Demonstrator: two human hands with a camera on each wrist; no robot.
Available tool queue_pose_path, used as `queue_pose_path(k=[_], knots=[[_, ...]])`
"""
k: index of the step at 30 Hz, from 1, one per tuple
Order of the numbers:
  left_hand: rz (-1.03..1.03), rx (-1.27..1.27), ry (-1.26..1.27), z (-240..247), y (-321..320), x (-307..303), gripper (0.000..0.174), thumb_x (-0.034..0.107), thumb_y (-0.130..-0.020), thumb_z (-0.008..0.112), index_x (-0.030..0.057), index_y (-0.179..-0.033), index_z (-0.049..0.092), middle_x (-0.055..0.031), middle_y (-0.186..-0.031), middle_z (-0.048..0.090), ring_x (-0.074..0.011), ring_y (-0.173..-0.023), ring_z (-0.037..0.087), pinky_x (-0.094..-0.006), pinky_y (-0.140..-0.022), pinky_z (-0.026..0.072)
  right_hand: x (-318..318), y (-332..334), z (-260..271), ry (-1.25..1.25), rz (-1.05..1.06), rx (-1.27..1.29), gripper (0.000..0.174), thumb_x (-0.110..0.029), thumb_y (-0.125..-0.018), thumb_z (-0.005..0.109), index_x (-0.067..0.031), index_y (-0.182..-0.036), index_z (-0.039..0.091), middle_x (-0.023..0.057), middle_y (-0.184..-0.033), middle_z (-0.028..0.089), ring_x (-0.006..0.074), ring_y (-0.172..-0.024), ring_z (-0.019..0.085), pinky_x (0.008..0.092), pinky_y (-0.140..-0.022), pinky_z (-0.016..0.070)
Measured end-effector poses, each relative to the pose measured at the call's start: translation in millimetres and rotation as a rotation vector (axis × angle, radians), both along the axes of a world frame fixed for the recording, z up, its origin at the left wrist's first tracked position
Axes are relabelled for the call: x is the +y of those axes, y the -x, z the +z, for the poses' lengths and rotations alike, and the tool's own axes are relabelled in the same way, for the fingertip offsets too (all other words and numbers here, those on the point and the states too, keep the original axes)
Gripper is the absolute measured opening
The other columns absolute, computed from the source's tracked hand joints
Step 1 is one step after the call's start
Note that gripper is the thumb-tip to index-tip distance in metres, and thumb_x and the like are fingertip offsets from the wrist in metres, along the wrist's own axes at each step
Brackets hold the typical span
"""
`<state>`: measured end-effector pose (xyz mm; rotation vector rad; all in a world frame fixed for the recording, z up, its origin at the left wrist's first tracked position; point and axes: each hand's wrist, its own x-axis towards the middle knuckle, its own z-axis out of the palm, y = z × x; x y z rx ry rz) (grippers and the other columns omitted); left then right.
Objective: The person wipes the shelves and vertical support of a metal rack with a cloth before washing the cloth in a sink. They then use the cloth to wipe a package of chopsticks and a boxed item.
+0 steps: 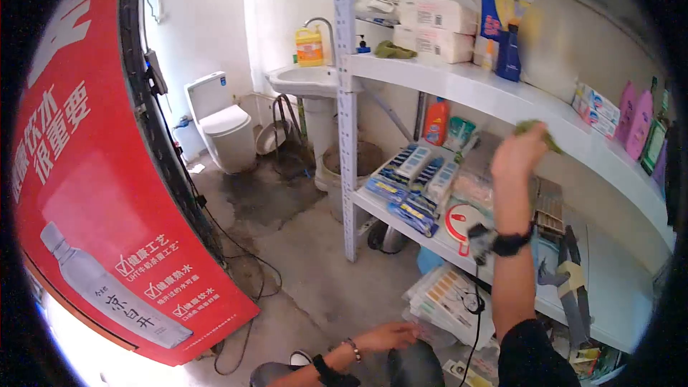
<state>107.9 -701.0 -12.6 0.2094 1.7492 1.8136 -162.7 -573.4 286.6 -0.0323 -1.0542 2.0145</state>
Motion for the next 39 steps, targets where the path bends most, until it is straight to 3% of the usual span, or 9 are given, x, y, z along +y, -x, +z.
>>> queue_pose_path(k=[5,7,9,11,16,21,26,30,39], knots=[[-0.006,0.147,0.3,-23,11,-3,0.041,0.032,-0.094,0.049,0.0089,-0.128,0.047,-0.0092,-0.121,0.054,-0.0177,-0.107,0.052,-0.0331,-0.091,0.0428,-168,0,-7,-0.134,1.275,-0.012,0.02,-0.025,-0.092,0.052,-0.005,-0.092,0.049,0.0065,-0.082,0.055,0.0176,-0.071,0.057,0.0307,-0.06,0.0467],[0.02,0.198,0.08,-37,8,0,0.042,0.031,-0.093,0.05,0.0088,-0.129,0.046,-0.0099,-0.124,0.051,-0.0191,-0.109,0.052,-0.0341,-0.093,0.0419,-196,-45,0,-0.363,1.333,0.052,0.031,-0.022,-0.09,0.056,-0.004,-0.112,0.042,0.0108,-0.097,0.055,0.0232,-0.086,0.059,0.0371,-0.073,0.0487],[0.045,0.242,-0.13,-52,11,-3,0.043,0.03,-0.093,0.051,0.0086,-0.13,0.044,-0.0107,-0.128,0.049,-0.0205,-0.11,0.051,-0.0351,-0.094,0.0411,-215,-46,10,-0.705,0.967,0.164,0.042,-0.022,-0.09,0.055,-0.0051,-0.122,0.034,0.013,-0.109,0.053,0.027,-0.094,0.058,0.0394,-0.082,0.0473],[0.089,0.365,-0.082,-74,24,-8,0.048,0.018,-0.088,0.052,0.0074,-0.131,0.034,-0.0035,-0.081,0.059,-0.0104,-0.06,0.05,-0.0283,-0.054,0.0445,-228,-31,31,-1.026,0.238,0.403,0.04,-0.019,-0.088,0.057,-0.0039,-0.12,0.037,0.0146,-0.108,0.056,0.0262,-0.094,0.058,0.0378,-0.083,0.0468],[-0.019,0.462,-0.116,-97,72,-25,0.036,0.023,-0.089,0.053,0.0029,-0.118,0.046,-0.0051,-0.077,0.059,-0.0115,-0.058,0.051,-0.0289,-0.053,0.044,-251,29,97,-1.342,-0.666,1.013,0.03,-0.014,-0.083,0.061,-0.0048,-0.11,0.052,0.0194,-0.101,0.061,0.03,-0.098,0.059,0.0372,-0.085,0.0459],[-0.247,0.848,-0.019,-179,131,-36,0.032,0.033,-0.087,0.056,0.0021,-0.093,0.058,-0.0031,-0.069,0.057,-0.0114,-0.058,0.052,-0.0303,-0.051,0.0424,-278,72,49,-1.823,-0.765,0.882,0.033,-0.005,-0.076,0.059,-0.0039,-0.11,0.059,0.0172,-0.113,0.058,0.0332,-0.109,0.054,0.0372,-0.091,0.0451],[-0.554,0.229,-0.082,-124,140,-58,0.032,0.036,-0.087,0.054,0.0047,-0.089,0.059,0.0,-0.064,0.053,-0.0104,-0.056,0.05,-0.0275,-0.05,0.041,-263,75,44,-2.149,-0.731,1.126,0.04,-0.007,-0.075,0.053,-0.0007,-0.115,0.054,0.0146,-0.121,0.055,0.0287,-0.121,0.046,0.0408,-0.106,0.0334],[-0.665,0.106,-0.213,-167,146,-46,0.03,0.035,-0.089,0.053,0.006,-0.086,0.057,0.0013,-0.065,0.051,-0.009,-0.056,0.049,-0.0256,-0.049,0.0408,-258,70,50,-2.058,-1.029,0.87,0.039,-0.006,-0.076,0.052,0.0016,-0.114,0.053,0.0168,-0.123,0.053,0.0304,-0.121,0.045,0.0409,-0.104,0.0352],[-0.85,0.016,-0.282,-177,155,-57,0.022,0.029,-0.09,0.05,0.0094,-0.081,0.052,0.0021,-0.067,0.049,-0.0078,-0.06,0.049,-0.025,-0.052,0.0432,-246,47,40,-2.173,-0.706,0.856,0.038,0.0,-0.077,0.053,-0.0005,-0.114,0.057,0.0144,-0.118,0.058,0.0294,-0.116,0.052,0.042,-0.102,0.0379]])
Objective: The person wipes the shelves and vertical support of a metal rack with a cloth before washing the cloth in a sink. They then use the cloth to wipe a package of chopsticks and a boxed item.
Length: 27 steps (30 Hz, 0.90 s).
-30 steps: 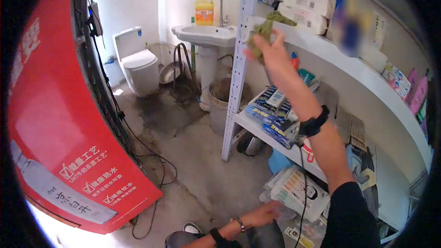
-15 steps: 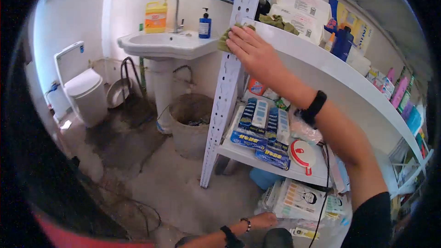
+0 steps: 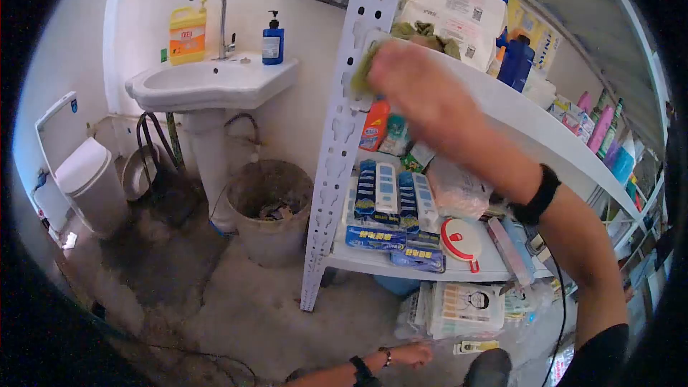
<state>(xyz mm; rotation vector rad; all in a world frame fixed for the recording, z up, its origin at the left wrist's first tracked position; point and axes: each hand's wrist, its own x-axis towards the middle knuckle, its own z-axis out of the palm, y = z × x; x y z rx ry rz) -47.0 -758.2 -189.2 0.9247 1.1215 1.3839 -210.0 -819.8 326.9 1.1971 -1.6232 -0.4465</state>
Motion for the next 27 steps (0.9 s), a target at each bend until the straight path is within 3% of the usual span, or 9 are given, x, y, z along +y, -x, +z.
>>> queue_pose_path(k=[3,5,9,10,12,15,18,20,27], knots=[[-0.039,0.204,-0.052,11,4,-5,0.022,0.029,-0.09,0.05,0.0075,-0.087,0.056,-0.0004,-0.071,0.055,-0.0099,-0.065,0.053,-0.026,-0.057,0.0461,-2,6,0,-0.253,0.056,0.042,0.039,-0.008,-0.075,0.054,0.0024,-0.112,0.054,0.0181,-0.118,0.056,0.0311,-0.115,0.051,0.0409,-0.101,0.0391],[0.414,0.456,-0.106,51,4,-6,0.026,0.03,-0.09,0.051,0.0064,-0.097,0.06,-0.0046,-0.08,0.062,-0.0141,-0.07,0.058,-0.0288,-0.064,0.0485,-8,7,3,-0.165,0.058,0.041,0.037,-0.009,-0.075,0.054,0.0029,-0.11,0.055,0.0179,-0.118,0.056,0.0307,-0.115,0.052,0.0403,-0.101,0.0392],[1.433,0.205,-0.104,196,28,-90,0.028,0.024,-0.083,0.066,0.003,-0.101,0.061,-0.0119,-0.088,0.062,-0.0197,-0.081,0.059,-0.0353,-0.075,0.047,-17,5,-12,-0.093,0.104,-0.048,0.033,-0.009,-0.076,0.054,0.004,-0.106,0.055,0.0173,-0.116,0.057,0.0297,-0.113,0.052,0.0384,-0.101,0.0399],[1.683,0.612,-0.109,204,46,-114,0.035,0.02,-0.076,0.071,0.001,-0.103,0.059,-0.0147,-0.1,0.059,-0.0247,-0.095,0.056,-0.0362,-0.084,0.0434,-15,3,-7,-0.145,0.109,-0.037,0.032,-0.008,-0.076,0.054,0.0041,-0.105,0.055,0.0173,-0.115,0.057,0.0301,-0.113,0.053,0.0383,-0.101,0.0402],[1.993,0.934,-0.095,226,81,-163,0.058,0.019,-0.072,0.075,-0.0016,-0.119,0.048,-0.0163,-0.113,0.054,-0.0345,-0.109,0.047,-0.0417,-0.093,0.0364,-11,2,6,-0.045,0.078,0.023,0.032,-0.008,-0.076,0.053,0.0045,-0.106,0.056,0.0172,-0.115,0.057,0.0304,-0.113,0.052,0.0393,-0.101,0.0389],[2.088,0.919,-0.112,262,132,-200,0.067,0.018,-0.07,0.076,-0.0026,-0.125,0.044,-0.0179,-0.117,0.052,-0.0359,-0.113,0.045,-0.0428,-0.096,0.034,-11,-6,12,0.252,-0.109,0.132,0.036,-0.01,-0.075,0.054,0.0044,-0.108,0.055,0.0166,-0.115,0.058,0.0299,-0.113,0.052,0.0412,-0.103,0.0363],[1.965,1.01,-0.052,272,152,-206,0.07,0.016,-0.069,0.077,-0.0017,-0.127,0.042,-0.0197,-0.114,0.056,-0.0329,-0.108,0.052,-0.0408,-0.092,0.0398,-21,-9,-13,0.221,-0.112,0.148,0.037,-0.01,-0.072,0.054,0.0042,-0.106,0.058,0.0169,-0.115,0.058,0.0297,-0.114,0.052,0.043,-0.104,0.0338],[1.83,0.81,-0.027,280,149,-208,0.058,0.018,-0.07,0.076,-0.0009,-0.118,0.049,-0.0183,-0.107,0.063,-0.025,-0.094,0.062,-0.0355,-0.081,0.0474,-16,-15,-8,0.223,-0.087,0.113,0.036,-0.01,-0.072,0.053,0.0044,-0.104,0.06,0.0169,-0.115,0.058,0.0292,-0.118,0.049,0.0434,-0.104,0.0331],[1.863,0.639,0.068,292,138,-206,0.04,0.016,-0.07,0.074,0.0013,-0.103,0.057,-0.0125,-0.09,0.067,-0.0215,-0.08,0.066,-0.0342,-0.072,0.05,-24,-10,-27,0.326,-0.109,0.147,0.035,-0.01,-0.075,0.051,0.0051,-0.105,0.059,0.0161,-0.115,0.058,0.0298,-0.119,0.048,0.0436,-0.104,0.0321]])
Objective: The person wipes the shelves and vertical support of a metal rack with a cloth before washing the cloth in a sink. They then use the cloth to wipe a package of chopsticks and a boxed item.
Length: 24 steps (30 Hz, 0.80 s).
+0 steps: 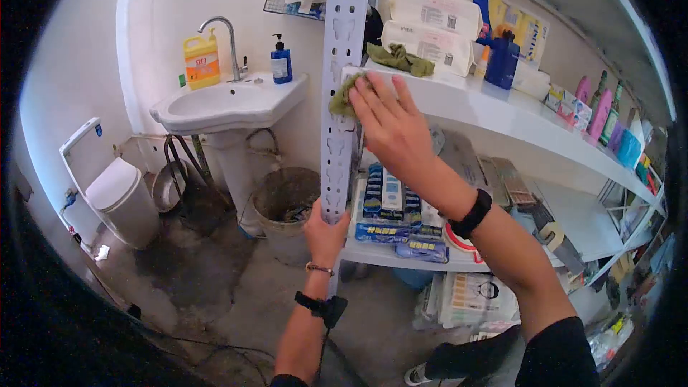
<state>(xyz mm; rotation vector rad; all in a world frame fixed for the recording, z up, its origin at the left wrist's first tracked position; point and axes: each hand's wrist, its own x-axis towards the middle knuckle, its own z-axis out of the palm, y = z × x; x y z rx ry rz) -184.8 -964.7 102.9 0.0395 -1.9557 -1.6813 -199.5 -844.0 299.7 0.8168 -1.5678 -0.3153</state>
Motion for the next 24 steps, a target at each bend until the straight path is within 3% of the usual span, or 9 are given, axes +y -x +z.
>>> queue_pose_path(k=[2,7,11,14,18,21,23,24], knots=[[-0.01,0.162,0.021,-9,11,-1,0.044,0.017,-0.069,0.073,0.0046,-0.108,0.058,-0.0157,-0.087,0.067,-0.0259,-0.08,0.067,-0.035,-0.069,0.0515,-6,0,19,0.084,-0.051,0.024,0.037,-0.011,-0.076,0.05,0.0049,-0.108,0.058,0.0166,-0.117,0.058,0.0299,-0.12,0.047,0.0443,-0.104,0.0317],[0.042,0.122,0.057,-12,11,0,0.046,0.018,-0.068,0.074,0.0055,-0.109,0.058,-0.0158,-0.089,0.067,-0.0267,-0.081,0.067,-0.036,-0.07,0.0514,-10,3,-12,0.128,-0.055,-0.017,0.039,-0.011,-0.077,0.05,0.0061,-0.112,0.055,0.0178,-0.117,0.057,0.0311,-0.119,0.048,0.0447,-0.104,0.0311],[0.019,0.125,0.038,-11,11,-1,0.046,0.019,-0.067,0.074,0.0051,-0.109,0.057,-0.0172,-0.09,0.067,-0.0283,-0.082,0.067,-0.0366,-0.07,0.0512,-19,1,10,0.17,-0.064,-0.007,0.039,-0.01,-0.077,0.049,0.0073,-0.112,0.054,0.0186,-0.119,0.056,0.0322,-0.119,0.048,0.0446,-0.105,0.0307],[0.077,0.126,0.107,-10,9,-1,0.047,0.019,-0.068,0.073,0.0051,-0.109,0.057,-0.0176,-0.09,0.067,-0.0285,-0.083,0.066,-0.0365,-0.07,0.0513,-17,8,-28,0.172,-0.059,-0.045,0.041,-0.009,-0.077,0.049,0.0073,-0.114,0.054,0.0189,-0.12,0.055,0.0321,-0.12,0.047,0.0443,-0.105,0.0313],[0.055,0.074,0.108,-14,16,-3,0.046,0.019,-0.068,0.073,0.0052,-0.11,0.057,-0.0179,-0.091,0.066,-0.0288,-0.083,0.066,-0.0364,-0.07,0.0512,-21,8,1,0.172,-0.012,-0.026,0.042,-0.008,-0.076,0.049,0.0076,-0.115,0.053,0.0198,-0.121,0.055,0.0326,-0.12,0.047,0.0442,-0.104,0.0324],[0.032,0.131,0.098,-14,12,-2,0.046,0.018,-0.069,0.073,0.0045,-0.109,0.057,-0.0176,-0.09,0.066,-0.029,-0.083,0.066,-0.0361,-0.07,0.0512,-25,6,-9,0.276,-0.035,-0.008,0.042,-0.008,-0.077,0.048,0.0077,-0.115,0.052,0.02,-0.121,0.055,0.0328,-0.12,0.047,0.0447,-0.104,0.0324],[0.042,0.151,0.092,-12,10,-3,0.045,0.018,-0.069,0.073,0.0035,-0.108,0.057,-0.0174,-0.09,0.067,-0.0284,-0.082,0.066,-0.0356,-0.07,0.0511,-8,0,-48,0.128,-0.016,-0.192,0.045,-0.008,-0.074,0.051,0.007,-0.116,0.052,0.0201,-0.123,0.053,0.0333,-0.122,0.045,0.0427,-0.105,0.0313],[0.037,0.145,0.088,-13,7,-3,0.045,0.018,-0.069,0.073,0.0035,-0.108,0.057,-0.0174,-0.09,0.067,-0.0284,-0.082,0.066,-0.0356,-0.07,0.0511,4,-4,-63,0.198,-0.009,-0.39,0.041,-0.006,-0.077,0.053,0.0061,-0.116,0.053,0.0208,-0.119,0.055,0.0344,-0.118,0.048,0.0433,-0.102,0.0338]])
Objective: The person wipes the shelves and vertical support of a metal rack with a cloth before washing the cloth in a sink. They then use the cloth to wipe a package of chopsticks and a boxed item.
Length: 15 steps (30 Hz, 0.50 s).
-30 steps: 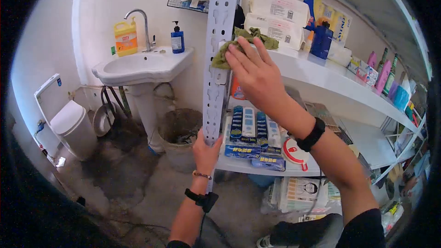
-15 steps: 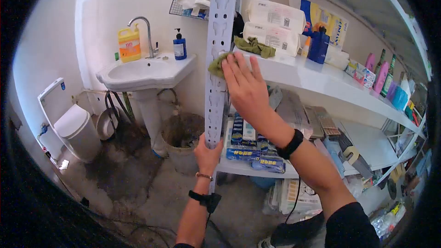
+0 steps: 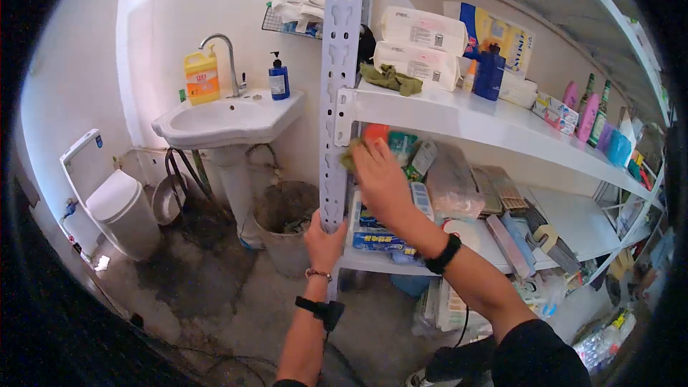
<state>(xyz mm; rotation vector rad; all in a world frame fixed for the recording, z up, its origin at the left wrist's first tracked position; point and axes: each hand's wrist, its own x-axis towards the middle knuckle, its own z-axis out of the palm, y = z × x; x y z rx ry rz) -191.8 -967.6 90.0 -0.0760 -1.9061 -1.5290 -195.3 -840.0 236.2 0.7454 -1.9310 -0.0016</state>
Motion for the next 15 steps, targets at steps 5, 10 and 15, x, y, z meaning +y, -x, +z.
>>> queue_pose_path(k=[5,10,15], knots=[[-0.04,0.028,-0.02,1,6,0,0.045,0.018,-0.069,0.073,0.0029,-0.108,0.057,-0.0176,-0.089,0.067,-0.0269,-0.082,0.067,-0.0347,-0.071,0.051,60,-70,-18,0.797,0.149,-0.974,0.031,-0.011,-0.09,0.05,0.0034,-0.116,0.054,0.0103,-0.102,0.063,0.017,-0.095,0.059,0.0279,-0.087,0.0435],[-0.009,0.008,0.025,-3,6,-2,0.045,0.021,-0.07,0.073,0.0032,-0.108,0.057,-0.0169,-0.088,0.067,-0.0281,-0.08,0.067,-0.0358,-0.07,0.0513,28,-84,55,0.894,0.462,-0.614,0.028,-0.012,-0.089,0.051,0.0023,-0.112,0.057,0.0146,-0.103,0.064,0.0184,-0.099,0.06,0.0297,-0.088,0.0444],[0.017,0.003,0.077,-4,6,-4,0.047,0.024,-0.069,0.074,0.0043,-0.109,0.058,-0.0166,-0.088,0.067,-0.029,-0.08,0.066,-0.0369,-0.069,0.0514,-33,-14,135,0.029,0.227,0.409,0.034,-0.006,-0.079,0.053,0.0019,-0.112,0.056,0.016,-0.118,0.057,0.0315,-0.115,0.051,0.0424,-0.102,0.0362]])
